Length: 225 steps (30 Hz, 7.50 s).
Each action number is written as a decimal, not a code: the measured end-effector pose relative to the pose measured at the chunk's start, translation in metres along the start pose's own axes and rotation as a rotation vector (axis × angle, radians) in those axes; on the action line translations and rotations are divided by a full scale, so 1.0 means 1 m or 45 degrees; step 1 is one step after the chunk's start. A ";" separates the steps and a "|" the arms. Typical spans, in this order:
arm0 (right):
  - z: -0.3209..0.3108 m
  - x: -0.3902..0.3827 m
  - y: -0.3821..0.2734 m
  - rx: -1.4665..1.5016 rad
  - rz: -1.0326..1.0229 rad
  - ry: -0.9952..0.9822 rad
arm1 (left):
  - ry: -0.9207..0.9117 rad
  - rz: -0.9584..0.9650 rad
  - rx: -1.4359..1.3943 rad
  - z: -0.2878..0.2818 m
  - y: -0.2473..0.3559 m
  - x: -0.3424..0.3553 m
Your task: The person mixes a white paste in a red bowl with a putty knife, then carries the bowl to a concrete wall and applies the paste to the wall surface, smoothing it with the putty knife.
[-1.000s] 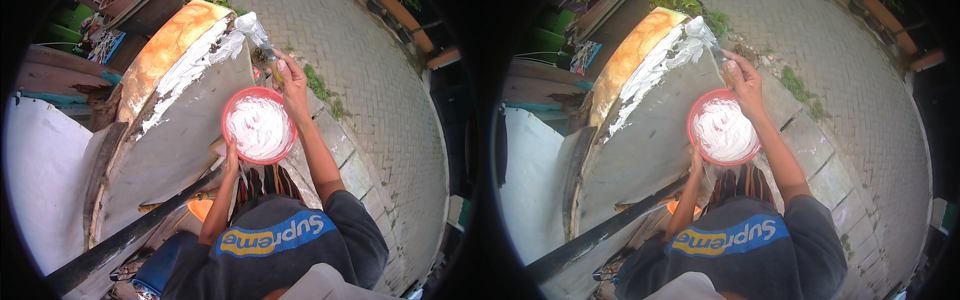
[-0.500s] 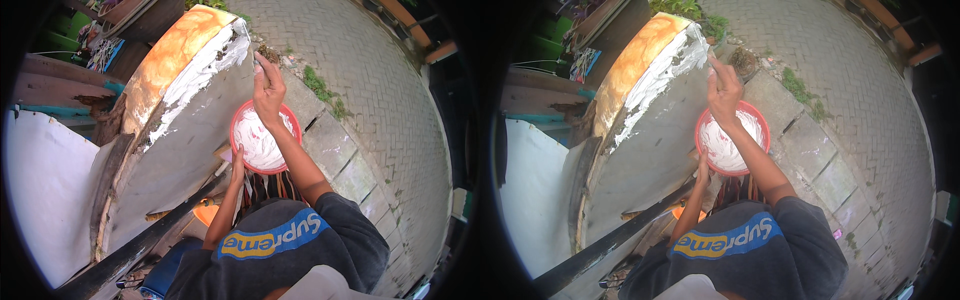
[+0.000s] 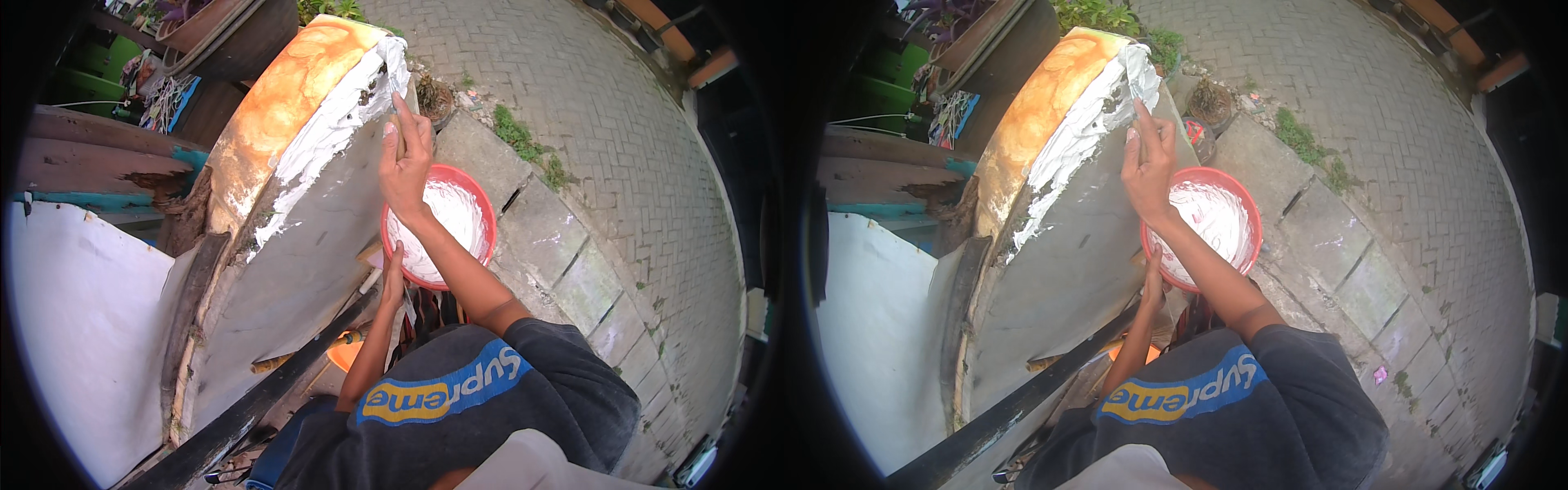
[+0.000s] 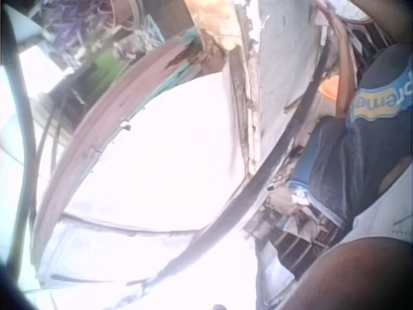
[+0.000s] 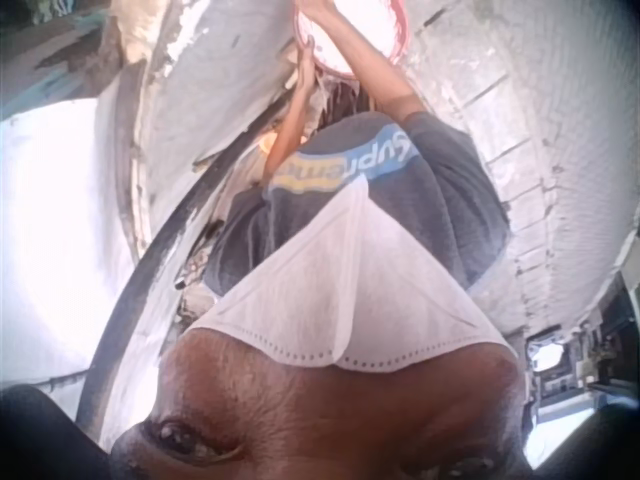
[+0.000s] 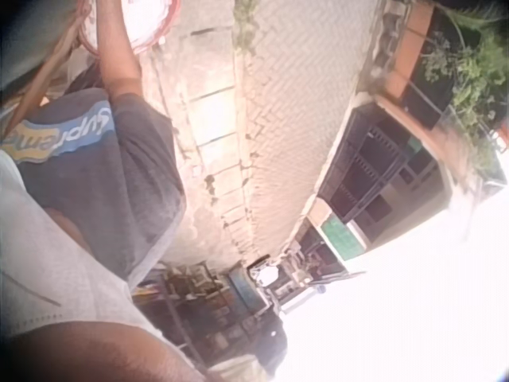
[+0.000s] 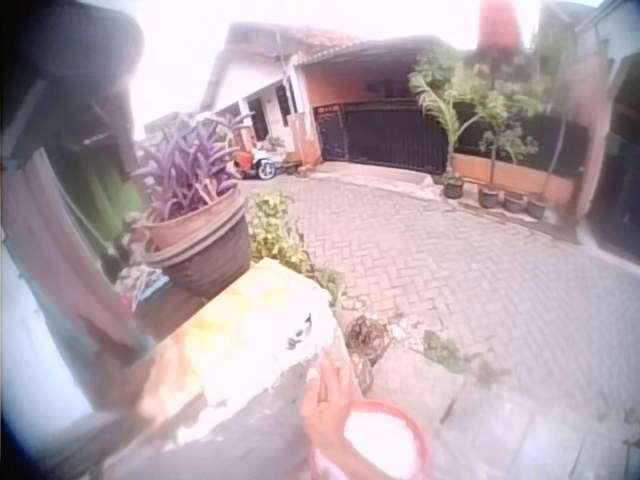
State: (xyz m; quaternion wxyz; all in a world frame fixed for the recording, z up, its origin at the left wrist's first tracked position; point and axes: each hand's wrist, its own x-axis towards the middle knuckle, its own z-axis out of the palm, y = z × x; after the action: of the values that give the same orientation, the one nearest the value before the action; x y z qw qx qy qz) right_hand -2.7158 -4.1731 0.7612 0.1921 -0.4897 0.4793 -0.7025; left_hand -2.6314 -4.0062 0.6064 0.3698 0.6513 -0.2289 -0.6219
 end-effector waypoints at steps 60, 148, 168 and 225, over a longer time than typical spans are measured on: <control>-0.082 0.050 -0.017 -0.520 -0.288 -0.355 | -0.119 0.221 0.110 -0.013 -0.022 0.020; -0.009 0.028 -0.031 -0.050 0.168 -0.176 | -0.222 0.166 0.026 -0.022 -0.021 0.014; -0.010 -0.021 -0.068 0.385 0.498 -0.281 | -0.379 -0.060 0.054 -0.044 -0.038 0.024; 0.013 -0.088 -0.107 0.530 0.567 -0.475 | -0.148 0.021 0.113 -0.062 -0.075 0.063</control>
State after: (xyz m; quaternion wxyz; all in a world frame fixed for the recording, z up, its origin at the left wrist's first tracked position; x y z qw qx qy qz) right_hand -2.6439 -4.0649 0.8100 0.5205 -0.4435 0.3777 -0.6243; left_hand -2.5750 -3.9950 0.5054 0.3317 0.6279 -0.2828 -0.6448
